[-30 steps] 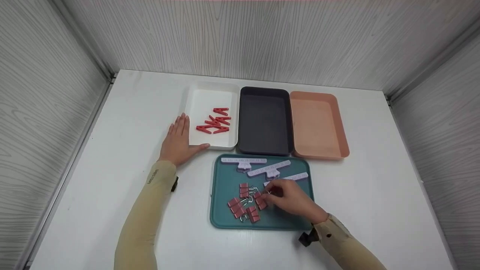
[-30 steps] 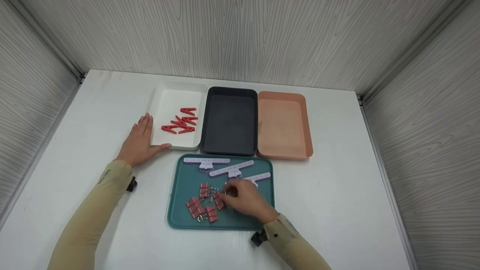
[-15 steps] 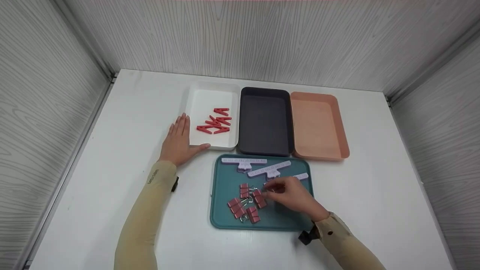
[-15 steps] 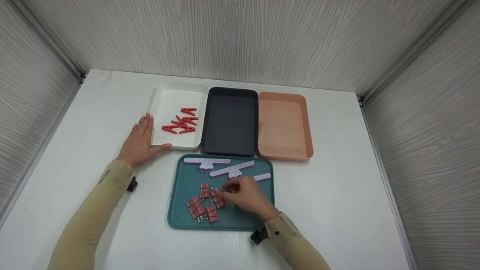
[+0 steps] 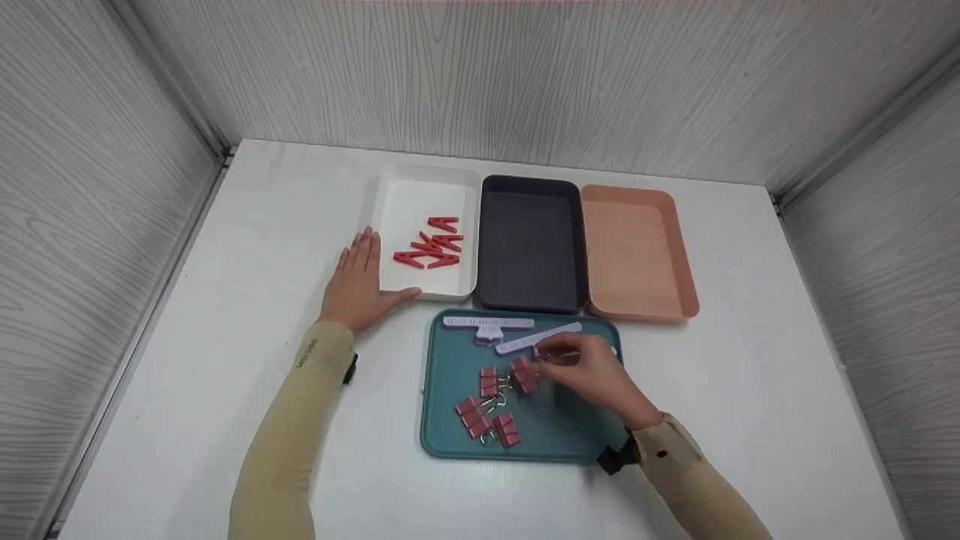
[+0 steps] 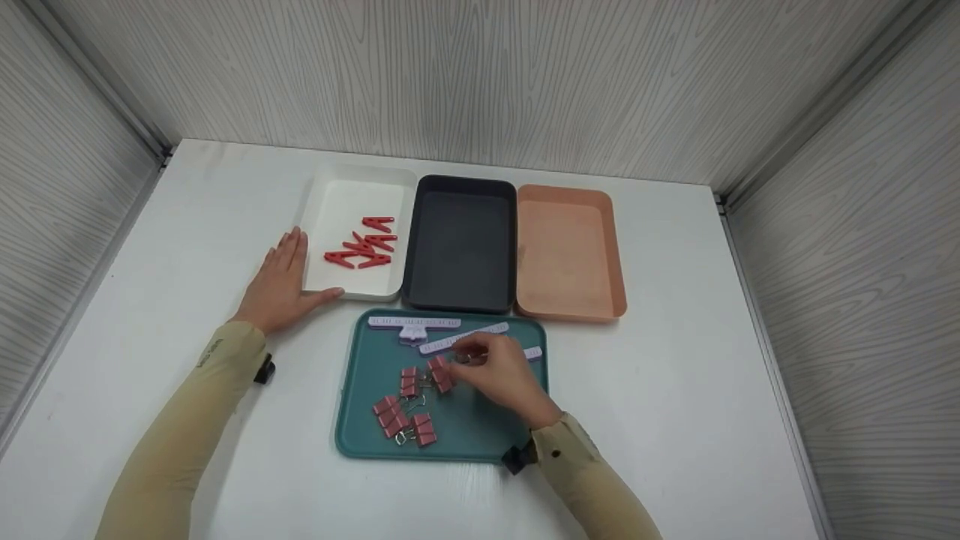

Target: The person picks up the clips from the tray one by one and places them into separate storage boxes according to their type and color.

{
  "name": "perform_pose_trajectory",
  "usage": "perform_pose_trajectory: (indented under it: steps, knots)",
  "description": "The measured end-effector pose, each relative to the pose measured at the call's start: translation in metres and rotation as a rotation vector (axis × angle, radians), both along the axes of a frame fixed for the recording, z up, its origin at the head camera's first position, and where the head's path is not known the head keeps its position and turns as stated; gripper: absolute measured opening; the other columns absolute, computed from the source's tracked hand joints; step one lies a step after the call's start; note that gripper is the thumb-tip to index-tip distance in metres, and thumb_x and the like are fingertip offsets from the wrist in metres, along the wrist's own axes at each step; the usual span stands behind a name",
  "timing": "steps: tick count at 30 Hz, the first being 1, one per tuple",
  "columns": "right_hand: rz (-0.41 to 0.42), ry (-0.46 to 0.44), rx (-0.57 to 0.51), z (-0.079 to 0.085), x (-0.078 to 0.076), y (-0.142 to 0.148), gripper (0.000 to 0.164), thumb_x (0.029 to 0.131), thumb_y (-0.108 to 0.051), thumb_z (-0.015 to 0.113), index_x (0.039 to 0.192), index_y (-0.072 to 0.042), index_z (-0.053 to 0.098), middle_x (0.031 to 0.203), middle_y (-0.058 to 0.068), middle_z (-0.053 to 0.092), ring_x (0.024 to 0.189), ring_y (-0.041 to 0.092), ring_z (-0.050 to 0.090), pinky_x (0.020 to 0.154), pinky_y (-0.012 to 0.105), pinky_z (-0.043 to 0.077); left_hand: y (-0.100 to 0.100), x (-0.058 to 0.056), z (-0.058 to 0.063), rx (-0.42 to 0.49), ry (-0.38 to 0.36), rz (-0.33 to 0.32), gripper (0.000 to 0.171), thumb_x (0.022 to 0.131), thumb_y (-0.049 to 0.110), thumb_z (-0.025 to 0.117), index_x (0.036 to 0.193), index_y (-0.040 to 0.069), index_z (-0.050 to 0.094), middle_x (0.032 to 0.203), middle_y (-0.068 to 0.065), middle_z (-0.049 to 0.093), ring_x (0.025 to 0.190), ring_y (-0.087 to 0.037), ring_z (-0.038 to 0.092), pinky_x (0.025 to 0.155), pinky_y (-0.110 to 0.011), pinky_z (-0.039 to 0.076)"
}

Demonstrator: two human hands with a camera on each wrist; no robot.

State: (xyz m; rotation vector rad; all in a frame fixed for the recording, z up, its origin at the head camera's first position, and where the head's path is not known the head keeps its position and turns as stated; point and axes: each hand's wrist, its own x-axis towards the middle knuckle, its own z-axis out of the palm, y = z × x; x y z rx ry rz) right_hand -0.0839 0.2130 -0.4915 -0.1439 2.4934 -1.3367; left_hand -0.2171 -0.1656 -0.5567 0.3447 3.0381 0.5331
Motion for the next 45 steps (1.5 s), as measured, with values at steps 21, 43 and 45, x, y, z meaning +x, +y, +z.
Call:
perform_pose_trajectory:
  steps: [21,43,45]
  knots:
    - [-0.12,0.107,-0.023,0.019,-0.036,0.019,0.046,0.088,-0.031,0.083,0.125,-0.007,0.072,0.117,0.006,0.07,0.104,0.022,0.066,0.095,0.038,0.055,-0.001,-0.001,0.0,-0.021,0.021,-0.019,0.129,0.081,0.091,0.043,0.162,0.0,0.002,0.169,-0.017,0.002,0.155,-0.028,-0.002,0.123,-0.038,-0.003]
    - [-0.249,0.113,-0.167,0.032,-0.093,0.027,0.057,0.088,-0.044,0.08,0.129,-0.007,0.069,0.12,0.007,0.068,0.108,0.023,0.061,0.102,0.038,0.05,0.0,0.0,0.002,-0.005,-0.006,-0.008,0.129,0.08,0.091,0.045,0.162,0.001,0.0,0.169,-0.015,0.0,0.155,-0.026,-0.005,0.123,-0.036,-0.005]
    - [-0.254,0.115,-0.17,0.03,-0.098,0.025,0.055,0.089,-0.043,0.08,0.128,-0.007,0.07,0.121,0.008,0.067,0.11,0.022,0.061,0.103,0.037,0.049,0.0,0.0,0.002,-0.005,-0.008,-0.007,0.129,0.08,0.091,0.044,0.162,0.001,0.0,0.169,-0.015,-0.001,0.155,-0.026,-0.005,0.123,-0.037,-0.004]
